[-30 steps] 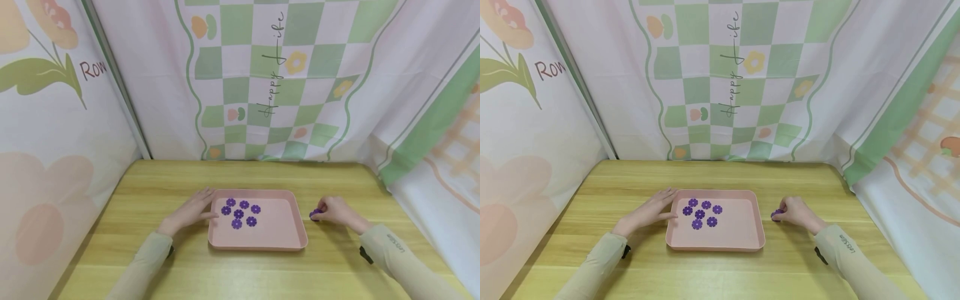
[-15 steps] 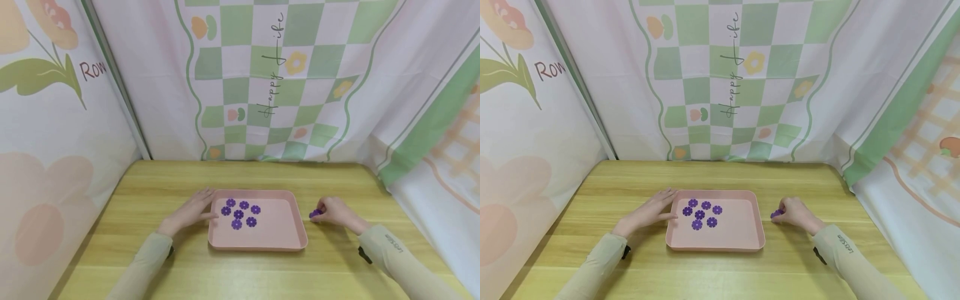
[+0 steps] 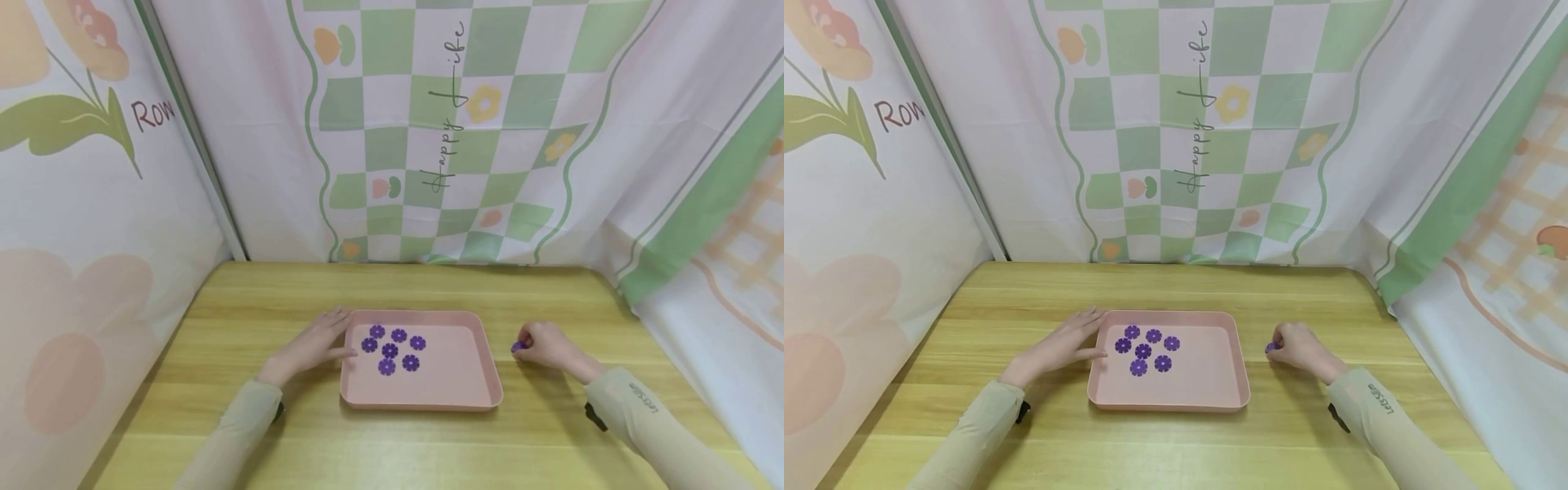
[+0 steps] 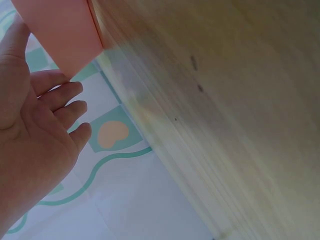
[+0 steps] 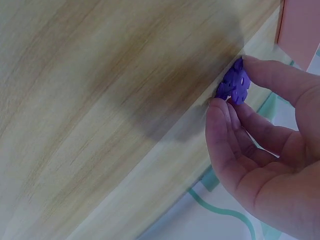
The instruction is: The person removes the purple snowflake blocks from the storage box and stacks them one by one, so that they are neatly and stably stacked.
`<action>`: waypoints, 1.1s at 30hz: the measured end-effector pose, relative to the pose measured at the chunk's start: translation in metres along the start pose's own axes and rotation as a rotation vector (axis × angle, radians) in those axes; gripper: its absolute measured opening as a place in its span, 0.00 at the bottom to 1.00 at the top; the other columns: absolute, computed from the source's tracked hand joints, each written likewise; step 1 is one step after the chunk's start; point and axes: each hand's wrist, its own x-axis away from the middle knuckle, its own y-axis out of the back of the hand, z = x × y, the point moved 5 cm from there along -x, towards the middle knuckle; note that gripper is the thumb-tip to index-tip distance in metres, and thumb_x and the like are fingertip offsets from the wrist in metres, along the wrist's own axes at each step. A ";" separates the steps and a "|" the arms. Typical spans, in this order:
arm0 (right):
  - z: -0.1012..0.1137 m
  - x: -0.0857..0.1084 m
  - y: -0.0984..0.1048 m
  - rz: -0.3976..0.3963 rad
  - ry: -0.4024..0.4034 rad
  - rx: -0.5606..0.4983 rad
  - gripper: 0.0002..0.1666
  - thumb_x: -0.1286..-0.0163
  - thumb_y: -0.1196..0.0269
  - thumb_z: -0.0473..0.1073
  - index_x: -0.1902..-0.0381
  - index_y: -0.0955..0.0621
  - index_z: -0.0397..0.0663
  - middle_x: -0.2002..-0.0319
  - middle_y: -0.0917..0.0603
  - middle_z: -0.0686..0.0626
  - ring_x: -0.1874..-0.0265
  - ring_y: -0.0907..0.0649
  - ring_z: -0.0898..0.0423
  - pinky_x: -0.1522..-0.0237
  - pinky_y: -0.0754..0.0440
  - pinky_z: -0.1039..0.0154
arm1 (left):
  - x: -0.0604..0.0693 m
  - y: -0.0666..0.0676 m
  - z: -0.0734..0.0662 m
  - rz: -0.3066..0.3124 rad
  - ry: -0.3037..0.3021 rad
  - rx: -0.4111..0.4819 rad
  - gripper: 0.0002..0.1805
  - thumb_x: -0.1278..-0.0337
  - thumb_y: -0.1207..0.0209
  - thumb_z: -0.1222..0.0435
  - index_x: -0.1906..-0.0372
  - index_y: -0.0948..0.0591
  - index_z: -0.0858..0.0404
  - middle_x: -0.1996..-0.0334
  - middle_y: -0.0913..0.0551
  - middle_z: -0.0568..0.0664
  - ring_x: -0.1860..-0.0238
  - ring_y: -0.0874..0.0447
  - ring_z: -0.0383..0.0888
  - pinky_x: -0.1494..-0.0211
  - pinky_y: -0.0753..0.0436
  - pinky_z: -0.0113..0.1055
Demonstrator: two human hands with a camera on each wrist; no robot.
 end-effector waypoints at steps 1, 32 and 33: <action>-0.001 0.000 0.000 -0.001 0.001 -0.002 0.16 0.45 0.27 0.40 0.67 0.18 0.32 0.70 0.14 0.41 0.70 0.16 0.50 0.63 0.12 0.52 | 0.000 0.000 0.000 0.000 0.000 0.000 0.46 0.37 0.41 0.46 0.24 0.42 0.67 0.23 0.44 0.64 0.21 0.51 0.61 0.18 0.50 0.59; -0.001 0.000 0.003 0.014 0.007 -0.003 0.17 0.47 0.27 0.38 0.64 0.18 0.29 0.67 0.14 0.37 0.66 0.15 0.44 0.60 0.12 0.47 | 0.000 0.001 0.000 -0.002 -0.004 -0.007 0.46 0.36 0.42 0.45 0.24 0.43 0.66 0.23 0.44 0.64 0.21 0.50 0.61 0.18 0.50 0.59; 0.000 0.000 0.004 0.014 0.005 -0.004 0.18 0.47 0.27 0.38 0.63 0.18 0.29 0.67 0.14 0.36 0.66 0.14 0.43 0.59 0.12 0.47 | 0.000 0.001 0.000 -0.002 -0.006 -0.009 0.46 0.36 0.42 0.45 0.24 0.43 0.66 0.23 0.44 0.64 0.21 0.50 0.61 0.18 0.50 0.59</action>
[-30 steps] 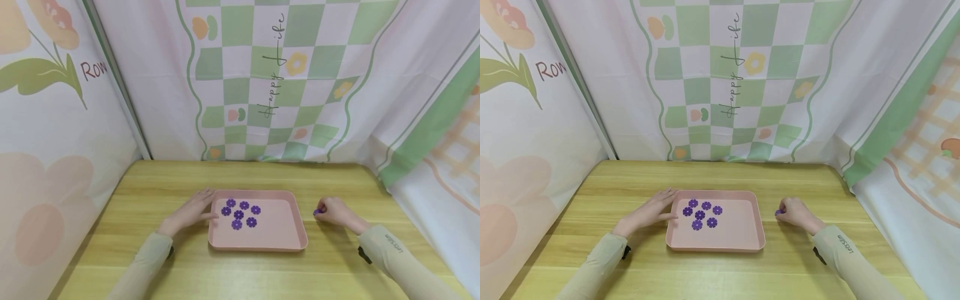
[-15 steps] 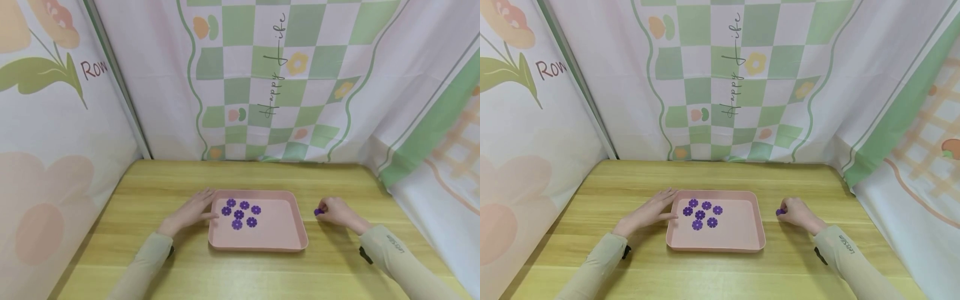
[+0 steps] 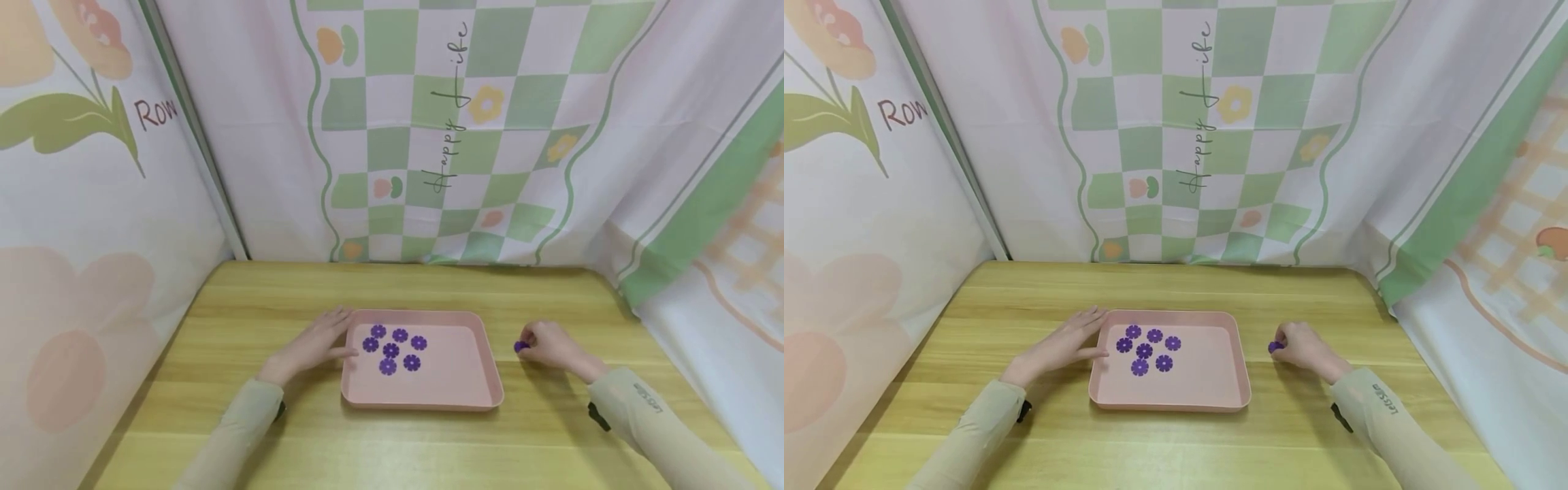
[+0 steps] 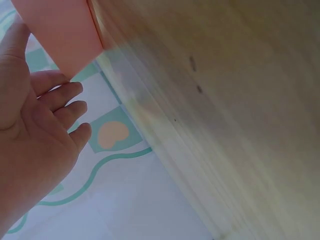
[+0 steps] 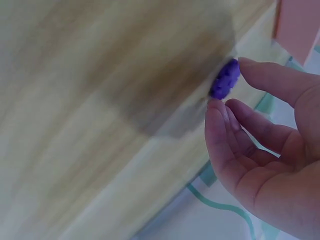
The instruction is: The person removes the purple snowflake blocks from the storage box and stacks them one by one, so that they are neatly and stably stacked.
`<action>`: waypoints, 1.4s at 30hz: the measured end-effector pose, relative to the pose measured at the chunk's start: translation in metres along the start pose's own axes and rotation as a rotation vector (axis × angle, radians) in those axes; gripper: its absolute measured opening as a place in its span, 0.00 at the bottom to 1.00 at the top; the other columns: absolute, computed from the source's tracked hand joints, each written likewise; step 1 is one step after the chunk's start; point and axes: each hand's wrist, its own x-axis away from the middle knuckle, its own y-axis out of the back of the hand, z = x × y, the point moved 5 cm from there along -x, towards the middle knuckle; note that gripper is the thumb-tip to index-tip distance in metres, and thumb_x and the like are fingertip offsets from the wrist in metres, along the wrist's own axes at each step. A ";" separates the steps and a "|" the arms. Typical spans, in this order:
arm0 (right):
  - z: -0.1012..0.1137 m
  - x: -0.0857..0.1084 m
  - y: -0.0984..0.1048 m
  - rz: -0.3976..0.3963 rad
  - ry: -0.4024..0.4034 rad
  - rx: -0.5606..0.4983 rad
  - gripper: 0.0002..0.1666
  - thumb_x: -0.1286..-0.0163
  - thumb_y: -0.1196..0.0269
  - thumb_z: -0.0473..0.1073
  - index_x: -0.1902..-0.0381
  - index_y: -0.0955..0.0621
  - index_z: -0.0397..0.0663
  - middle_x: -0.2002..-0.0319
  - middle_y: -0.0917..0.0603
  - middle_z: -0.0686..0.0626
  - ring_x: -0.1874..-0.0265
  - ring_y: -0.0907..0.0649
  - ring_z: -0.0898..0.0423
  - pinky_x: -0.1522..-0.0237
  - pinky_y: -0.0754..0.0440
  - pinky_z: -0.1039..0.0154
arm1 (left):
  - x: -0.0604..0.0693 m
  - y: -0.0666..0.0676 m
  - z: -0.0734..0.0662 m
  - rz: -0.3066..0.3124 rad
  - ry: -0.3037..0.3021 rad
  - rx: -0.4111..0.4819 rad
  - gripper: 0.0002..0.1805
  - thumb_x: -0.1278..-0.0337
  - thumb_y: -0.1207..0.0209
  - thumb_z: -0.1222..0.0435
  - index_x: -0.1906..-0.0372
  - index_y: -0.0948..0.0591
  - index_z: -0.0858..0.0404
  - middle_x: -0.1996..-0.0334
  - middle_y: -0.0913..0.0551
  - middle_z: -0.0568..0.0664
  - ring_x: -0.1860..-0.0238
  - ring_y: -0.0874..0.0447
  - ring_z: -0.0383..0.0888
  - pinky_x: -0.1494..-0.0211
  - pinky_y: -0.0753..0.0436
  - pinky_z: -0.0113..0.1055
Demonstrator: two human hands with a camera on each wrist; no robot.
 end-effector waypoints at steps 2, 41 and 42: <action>0.002 -0.001 0.003 -0.008 0.012 -0.004 0.19 0.46 0.28 0.38 0.62 0.19 0.27 0.66 0.14 0.35 0.66 0.15 0.42 0.60 0.12 0.47 | 0.000 0.000 0.001 -0.001 -0.002 -0.003 0.46 0.36 0.42 0.44 0.24 0.43 0.67 0.23 0.44 0.64 0.21 0.50 0.62 0.18 0.49 0.59; 0.103 -0.041 0.009 -0.017 0.220 -0.145 0.15 0.42 0.31 0.31 0.56 0.18 0.30 0.63 0.13 0.37 0.66 0.13 0.49 0.63 0.11 0.58 | -0.001 0.000 0.000 -0.005 0.001 -0.013 0.46 0.36 0.42 0.45 0.24 0.43 0.67 0.23 0.45 0.63 0.20 0.50 0.60 0.18 0.50 0.58; 0.105 -0.042 0.007 -0.010 0.217 -0.150 0.16 0.42 0.31 0.31 0.56 0.18 0.30 0.63 0.13 0.37 0.66 0.13 0.49 0.63 0.11 0.59 | -0.001 0.000 0.000 -0.007 -0.001 -0.014 0.46 0.36 0.42 0.45 0.24 0.43 0.67 0.23 0.45 0.63 0.21 0.50 0.61 0.18 0.50 0.58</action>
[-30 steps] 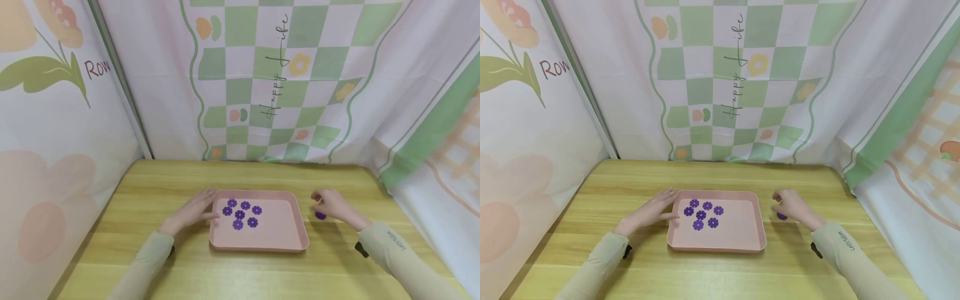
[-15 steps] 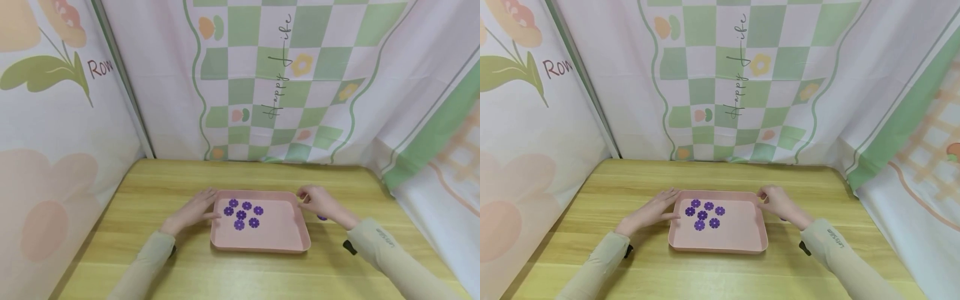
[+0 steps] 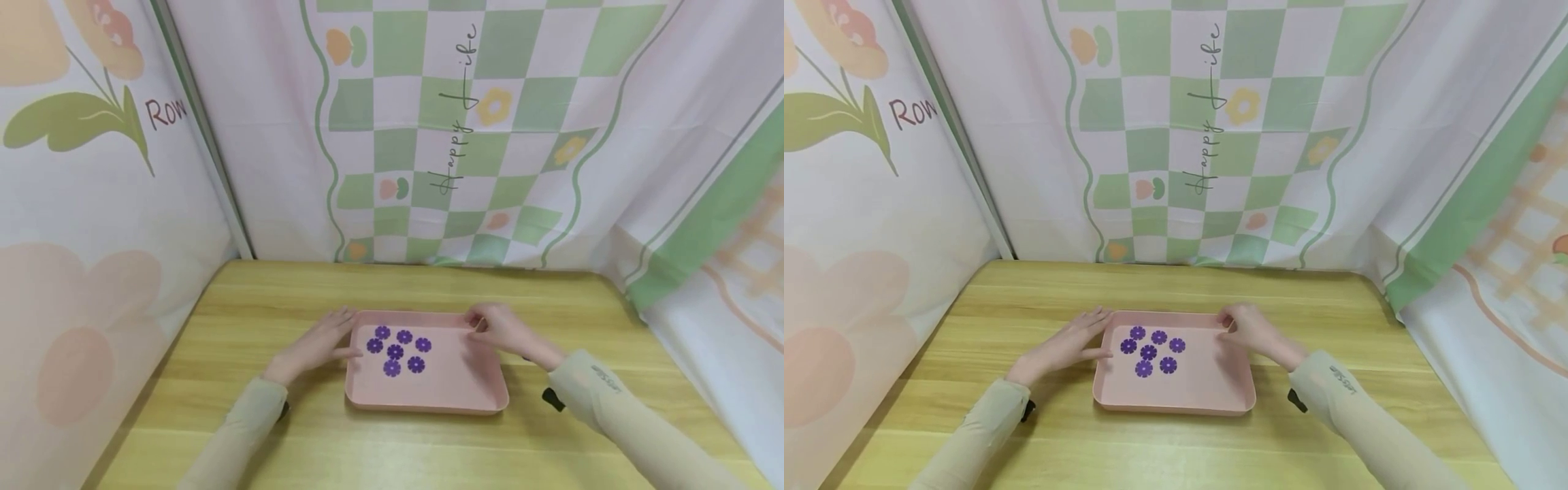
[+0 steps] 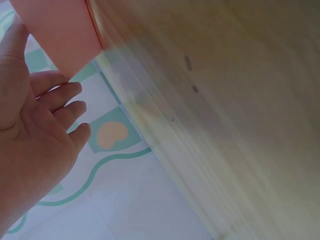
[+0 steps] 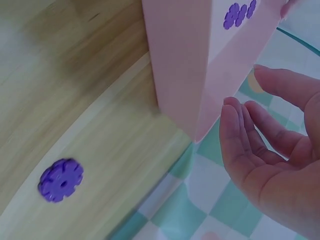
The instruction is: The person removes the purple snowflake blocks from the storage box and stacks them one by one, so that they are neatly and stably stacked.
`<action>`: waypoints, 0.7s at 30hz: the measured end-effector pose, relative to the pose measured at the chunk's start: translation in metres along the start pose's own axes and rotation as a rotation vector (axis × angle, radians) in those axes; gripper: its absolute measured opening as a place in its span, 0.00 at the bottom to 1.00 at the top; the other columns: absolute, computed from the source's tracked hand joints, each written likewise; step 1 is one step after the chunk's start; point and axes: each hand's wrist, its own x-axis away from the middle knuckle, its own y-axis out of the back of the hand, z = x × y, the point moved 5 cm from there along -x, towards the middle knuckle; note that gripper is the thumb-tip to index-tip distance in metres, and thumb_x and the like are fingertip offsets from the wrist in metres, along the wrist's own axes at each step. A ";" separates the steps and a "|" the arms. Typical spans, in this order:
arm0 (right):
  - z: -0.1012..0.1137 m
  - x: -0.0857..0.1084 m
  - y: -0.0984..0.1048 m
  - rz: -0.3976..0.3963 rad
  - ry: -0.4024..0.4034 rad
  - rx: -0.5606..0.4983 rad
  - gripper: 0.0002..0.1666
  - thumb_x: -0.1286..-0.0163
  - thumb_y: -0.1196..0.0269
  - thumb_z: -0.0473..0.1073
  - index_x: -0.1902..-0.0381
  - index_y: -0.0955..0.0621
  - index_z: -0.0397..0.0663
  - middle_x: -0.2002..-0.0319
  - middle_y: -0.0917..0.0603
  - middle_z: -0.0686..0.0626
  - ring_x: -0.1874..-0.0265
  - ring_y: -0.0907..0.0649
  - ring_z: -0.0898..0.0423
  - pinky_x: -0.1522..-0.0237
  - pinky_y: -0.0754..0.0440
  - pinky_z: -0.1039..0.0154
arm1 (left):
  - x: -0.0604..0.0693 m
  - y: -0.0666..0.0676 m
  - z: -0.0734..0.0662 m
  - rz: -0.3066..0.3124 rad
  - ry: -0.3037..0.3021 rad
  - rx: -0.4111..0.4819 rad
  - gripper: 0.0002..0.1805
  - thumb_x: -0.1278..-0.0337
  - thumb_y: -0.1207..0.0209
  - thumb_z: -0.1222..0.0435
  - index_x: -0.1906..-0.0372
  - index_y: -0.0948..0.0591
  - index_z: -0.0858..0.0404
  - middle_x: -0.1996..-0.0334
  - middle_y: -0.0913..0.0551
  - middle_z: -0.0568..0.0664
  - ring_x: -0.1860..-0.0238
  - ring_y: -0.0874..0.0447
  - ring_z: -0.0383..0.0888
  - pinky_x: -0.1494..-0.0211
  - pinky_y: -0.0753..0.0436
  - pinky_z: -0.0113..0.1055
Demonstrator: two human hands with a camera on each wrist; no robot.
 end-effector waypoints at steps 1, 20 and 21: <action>0.000 -0.001 -0.002 0.007 -0.005 -0.006 0.16 0.43 0.31 0.31 0.56 0.18 0.29 0.63 0.13 0.37 0.66 0.13 0.50 0.63 0.11 0.59 | 0.000 0.000 0.000 0.000 -0.002 -0.002 0.46 0.36 0.42 0.45 0.24 0.43 0.67 0.23 0.45 0.64 0.21 0.50 0.61 0.18 0.49 0.59; 0.014 -0.021 -0.029 0.077 0.005 -0.045 0.18 0.42 0.30 0.34 0.54 0.19 0.32 0.63 0.13 0.39 0.65 0.14 0.53 0.61 0.11 0.63 | 0.001 0.001 -0.001 0.003 -0.002 0.006 0.46 0.37 0.42 0.45 0.24 0.44 0.66 0.23 0.44 0.63 0.20 0.51 0.61 0.18 0.51 0.58; 0.014 -0.022 -0.030 0.078 0.008 -0.047 0.18 0.42 0.30 0.34 0.55 0.18 0.32 0.63 0.13 0.39 0.65 0.14 0.53 0.61 0.11 0.63 | 0.001 0.001 -0.001 0.005 0.000 0.005 0.46 0.37 0.42 0.45 0.24 0.44 0.66 0.23 0.44 0.63 0.20 0.51 0.61 0.18 0.50 0.58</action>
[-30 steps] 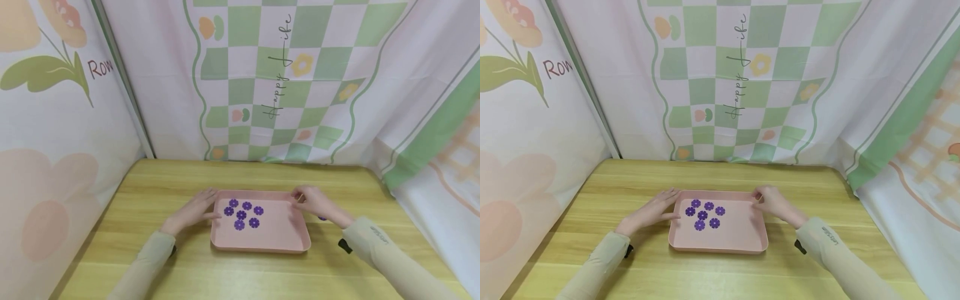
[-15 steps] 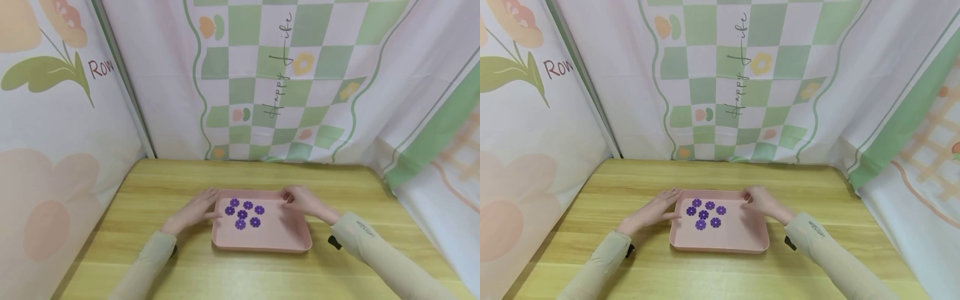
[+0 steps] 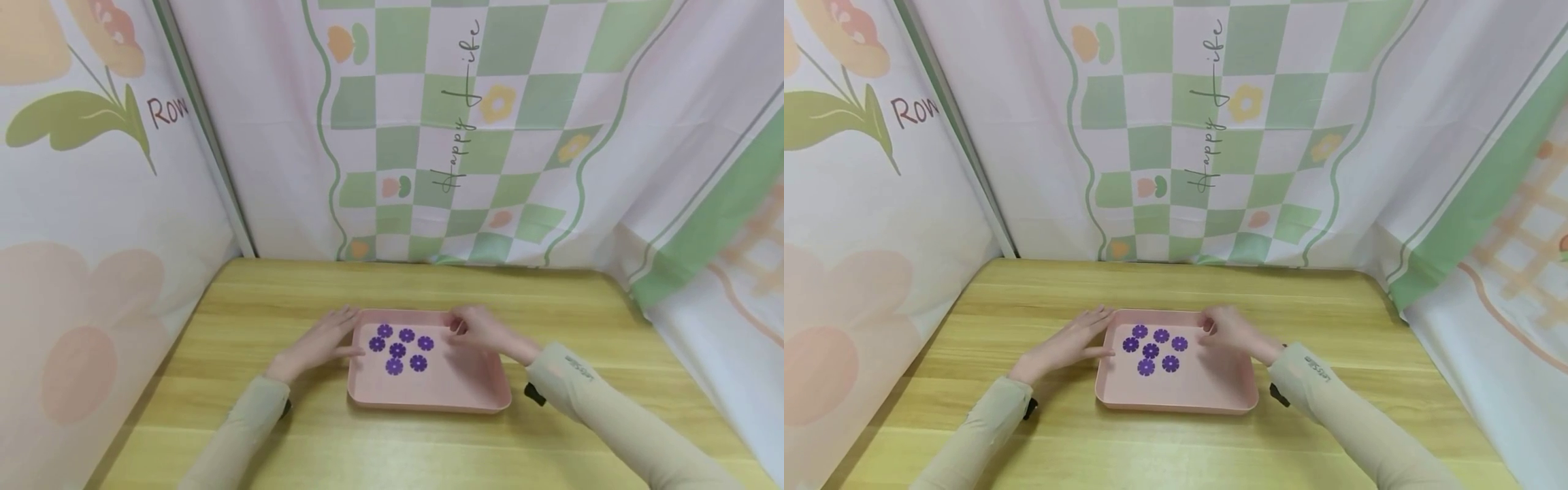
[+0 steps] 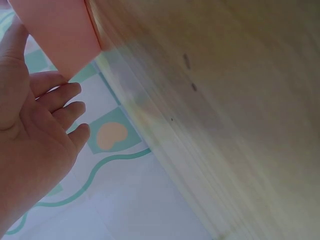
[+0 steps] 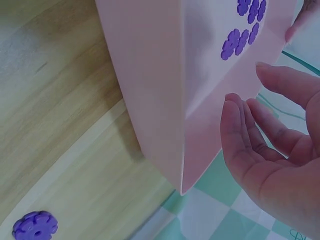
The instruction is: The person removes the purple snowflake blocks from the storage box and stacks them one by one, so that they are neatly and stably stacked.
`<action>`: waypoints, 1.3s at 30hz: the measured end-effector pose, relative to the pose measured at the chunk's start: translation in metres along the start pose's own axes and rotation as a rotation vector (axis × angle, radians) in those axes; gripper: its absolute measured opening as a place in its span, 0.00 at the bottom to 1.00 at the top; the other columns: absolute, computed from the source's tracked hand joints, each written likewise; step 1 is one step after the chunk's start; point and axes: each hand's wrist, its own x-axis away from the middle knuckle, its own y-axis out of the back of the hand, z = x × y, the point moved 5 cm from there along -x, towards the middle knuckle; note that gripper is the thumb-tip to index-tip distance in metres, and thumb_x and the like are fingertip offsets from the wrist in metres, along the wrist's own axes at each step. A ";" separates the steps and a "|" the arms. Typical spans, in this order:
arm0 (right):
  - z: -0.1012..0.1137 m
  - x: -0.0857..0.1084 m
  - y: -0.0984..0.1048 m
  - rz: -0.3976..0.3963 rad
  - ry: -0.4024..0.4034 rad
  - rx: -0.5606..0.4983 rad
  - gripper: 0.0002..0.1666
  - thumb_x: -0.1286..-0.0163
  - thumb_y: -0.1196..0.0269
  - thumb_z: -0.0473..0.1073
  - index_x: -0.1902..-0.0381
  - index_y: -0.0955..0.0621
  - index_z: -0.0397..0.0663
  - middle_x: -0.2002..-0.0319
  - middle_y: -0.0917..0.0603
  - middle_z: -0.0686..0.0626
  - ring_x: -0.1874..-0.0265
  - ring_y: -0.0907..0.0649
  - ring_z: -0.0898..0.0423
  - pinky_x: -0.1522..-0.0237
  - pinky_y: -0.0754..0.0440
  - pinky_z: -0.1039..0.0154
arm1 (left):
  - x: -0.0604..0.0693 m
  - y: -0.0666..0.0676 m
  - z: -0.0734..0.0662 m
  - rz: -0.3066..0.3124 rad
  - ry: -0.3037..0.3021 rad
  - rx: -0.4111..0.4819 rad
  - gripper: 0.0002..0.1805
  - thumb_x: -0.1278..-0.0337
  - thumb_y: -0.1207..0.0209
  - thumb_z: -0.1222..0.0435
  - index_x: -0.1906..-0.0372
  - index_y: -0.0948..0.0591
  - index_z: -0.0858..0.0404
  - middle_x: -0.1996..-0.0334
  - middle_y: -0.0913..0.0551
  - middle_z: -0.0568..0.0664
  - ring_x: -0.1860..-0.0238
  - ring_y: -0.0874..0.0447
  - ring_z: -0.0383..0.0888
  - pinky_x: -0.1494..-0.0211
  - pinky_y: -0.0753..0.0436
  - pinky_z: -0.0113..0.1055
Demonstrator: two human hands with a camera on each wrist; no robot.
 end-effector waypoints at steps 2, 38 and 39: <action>0.001 -0.002 -0.002 0.003 0.012 0.002 0.18 0.43 0.29 0.34 0.55 0.18 0.33 0.63 0.13 0.40 0.65 0.14 0.53 0.61 0.11 0.64 | 0.000 0.000 0.000 0.002 0.004 0.001 0.46 0.37 0.42 0.45 0.24 0.43 0.66 0.23 0.44 0.63 0.20 0.51 0.60 0.18 0.50 0.58; 0.012 -0.018 -0.025 0.104 0.040 0.015 0.15 0.45 0.32 0.29 0.59 0.20 0.37 0.61 0.14 0.42 0.61 0.15 0.52 0.56 0.12 0.61 | -0.001 -0.002 0.002 0.011 0.019 0.001 0.46 0.37 0.42 0.45 0.23 0.44 0.65 0.22 0.45 0.62 0.20 0.52 0.59 0.17 0.51 0.57; 0.012 -0.018 -0.025 0.107 0.036 0.018 0.15 0.45 0.32 0.29 0.58 0.20 0.38 0.61 0.14 0.42 0.61 0.15 0.52 0.56 0.12 0.61 | -0.001 -0.002 0.002 0.010 0.019 0.002 0.46 0.37 0.42 0.45 0.23 0.44 0.65 0.22 0.45 0.62 0.20 0.52 0.59 0.17 0.51 0.57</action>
